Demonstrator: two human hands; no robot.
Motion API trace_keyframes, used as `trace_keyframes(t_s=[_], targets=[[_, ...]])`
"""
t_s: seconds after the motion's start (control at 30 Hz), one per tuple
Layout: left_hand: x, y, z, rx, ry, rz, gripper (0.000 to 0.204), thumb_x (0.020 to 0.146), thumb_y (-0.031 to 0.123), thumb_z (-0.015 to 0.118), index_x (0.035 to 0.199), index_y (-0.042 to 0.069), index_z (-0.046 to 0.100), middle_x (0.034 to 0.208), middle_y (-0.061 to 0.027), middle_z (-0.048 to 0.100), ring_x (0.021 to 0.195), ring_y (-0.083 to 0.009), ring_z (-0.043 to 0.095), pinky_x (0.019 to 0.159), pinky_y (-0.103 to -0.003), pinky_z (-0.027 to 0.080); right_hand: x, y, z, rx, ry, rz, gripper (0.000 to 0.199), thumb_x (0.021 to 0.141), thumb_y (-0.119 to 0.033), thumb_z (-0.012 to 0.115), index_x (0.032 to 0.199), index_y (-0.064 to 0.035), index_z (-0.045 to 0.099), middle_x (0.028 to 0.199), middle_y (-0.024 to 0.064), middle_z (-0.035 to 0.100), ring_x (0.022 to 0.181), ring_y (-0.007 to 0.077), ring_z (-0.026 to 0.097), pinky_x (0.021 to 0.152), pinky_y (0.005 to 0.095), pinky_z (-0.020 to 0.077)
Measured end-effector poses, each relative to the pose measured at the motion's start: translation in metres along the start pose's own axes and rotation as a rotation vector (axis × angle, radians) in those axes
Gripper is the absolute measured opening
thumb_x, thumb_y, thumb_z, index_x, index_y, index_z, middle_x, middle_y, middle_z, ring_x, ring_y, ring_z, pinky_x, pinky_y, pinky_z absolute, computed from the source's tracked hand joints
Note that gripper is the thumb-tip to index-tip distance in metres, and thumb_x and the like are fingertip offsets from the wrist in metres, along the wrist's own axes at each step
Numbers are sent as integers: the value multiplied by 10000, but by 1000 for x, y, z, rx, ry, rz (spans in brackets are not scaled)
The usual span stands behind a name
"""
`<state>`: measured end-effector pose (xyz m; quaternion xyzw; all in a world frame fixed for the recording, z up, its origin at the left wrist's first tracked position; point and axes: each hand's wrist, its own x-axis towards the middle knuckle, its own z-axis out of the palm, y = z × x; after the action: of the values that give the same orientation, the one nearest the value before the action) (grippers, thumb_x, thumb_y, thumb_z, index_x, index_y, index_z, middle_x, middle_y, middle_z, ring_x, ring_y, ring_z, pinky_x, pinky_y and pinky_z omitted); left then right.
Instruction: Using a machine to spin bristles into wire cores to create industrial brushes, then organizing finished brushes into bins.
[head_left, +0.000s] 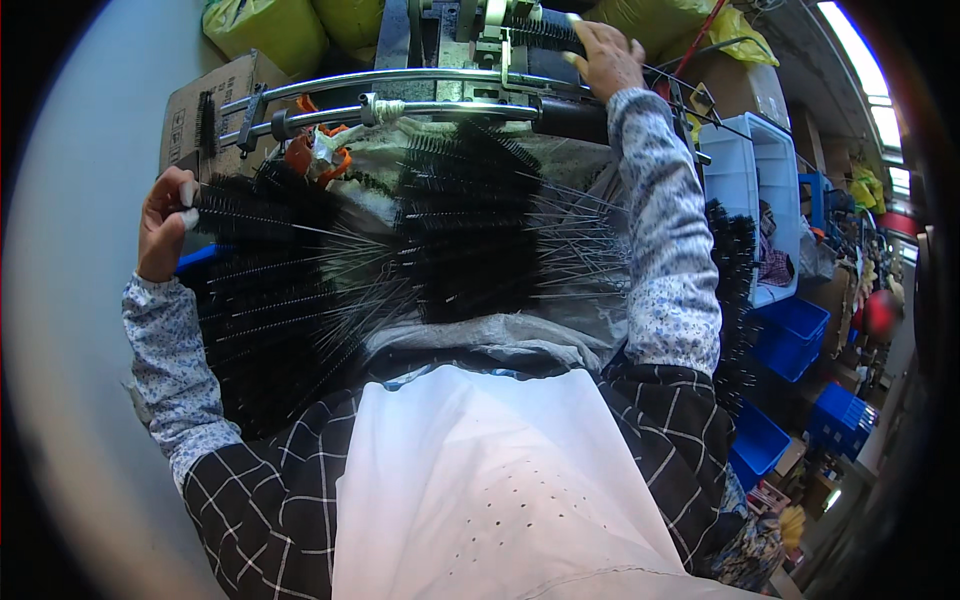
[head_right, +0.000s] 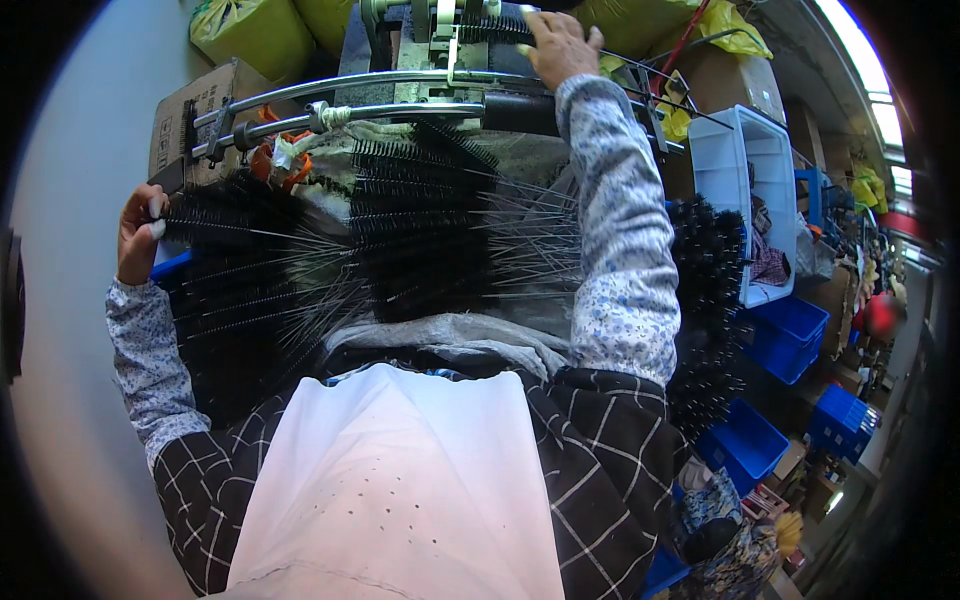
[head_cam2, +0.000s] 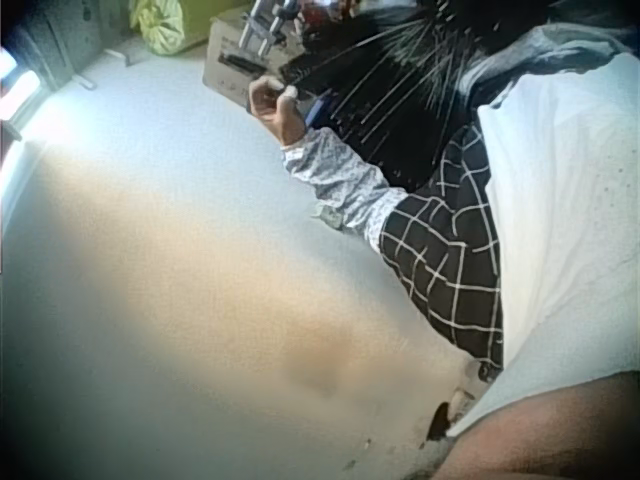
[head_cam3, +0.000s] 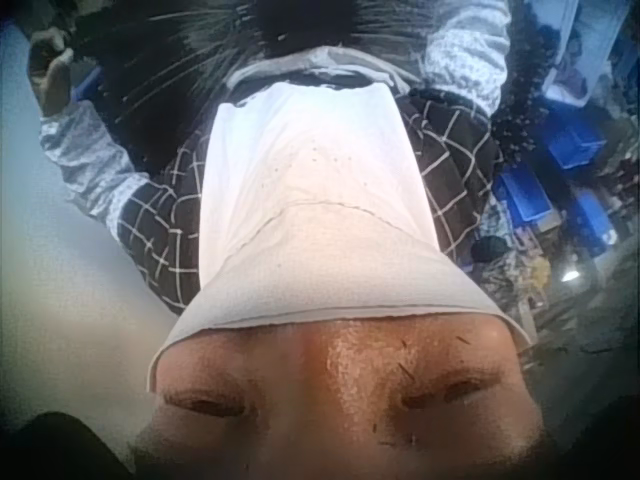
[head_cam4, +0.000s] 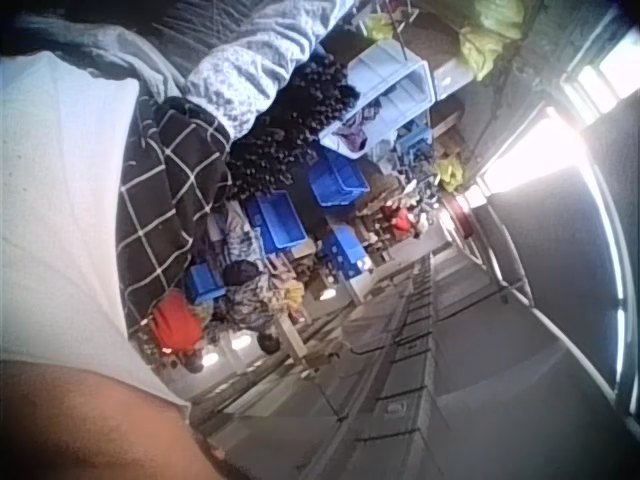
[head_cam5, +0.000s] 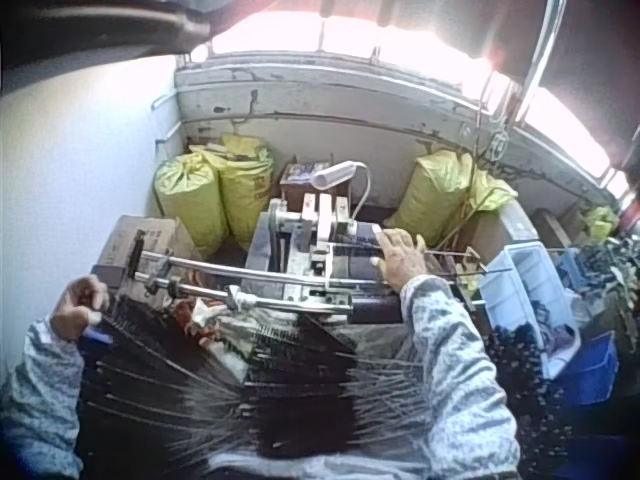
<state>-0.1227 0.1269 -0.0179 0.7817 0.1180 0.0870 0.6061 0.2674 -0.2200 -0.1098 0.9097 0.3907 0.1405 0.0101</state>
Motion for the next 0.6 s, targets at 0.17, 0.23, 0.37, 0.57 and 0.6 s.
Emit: trace_keyframes(t_s=[0.17, 0.23, 0.37, 0.57, 0.6], targets=[[-3, 5, -1, -16, -118, 92, 413, 655, 413, 626, 780, 79, 418, 689, 8, 285, 665, -124, 298, 613, -251, 241, -25, 13, -20, 40, -152, 423, 461, 741, -324, 531, 1158, -145, 447, 1127, 52, 475, 1059, 254, 406, 847, 461, 289], [-3, 6, -2, -109, -195, 137, 412, 649, 413, 633, 760, 83, 410, 682, 6, 284, 651, -128, 288, 595, -257, 226, -27, 18, -5, 159, -89, 425, 436, 744, -310, 530, 1140, -139, 467, 1115, 60, 492, 1048, 255, 430, 847, 469, 299], [1, 17, 2, -105, -257, 188, 415, 649, 401, 634, 793, 73, 424, 690, 6, 292, 673, -126, 315, 636, -266, 268, -25, 18, 3, 317, -22, 463, 385, 748, -265, 530, 1108, -128, 500, 1087, 76, 523, 1020, 250, 480, 845, 481, 322], [13, 41, 7, 112, -287, -103, 290, 639, 138, 589, 872, 60, 435, 849, -2, 377, 785, -82, 372, 693, -198, 307, -15, -20, -6, 304, 32, 409, 360, 743, -223, 532, 1089, -123, 511, 1050, 68, 540, 981, 242, 502, 808, 482, 341], [16, 45, 10, 130, -297, -4, 271, 618, 78, 541, 864, 61, 429, 892, -6, 400, 799, -74, 377, 705, -181, 300, -13, -28, -7, 282, 34, 401, 340, 737, -205, 532, 1065, -116, 522, 1009, 62, 552, 955, 236, 514, 771, 477, 352]])
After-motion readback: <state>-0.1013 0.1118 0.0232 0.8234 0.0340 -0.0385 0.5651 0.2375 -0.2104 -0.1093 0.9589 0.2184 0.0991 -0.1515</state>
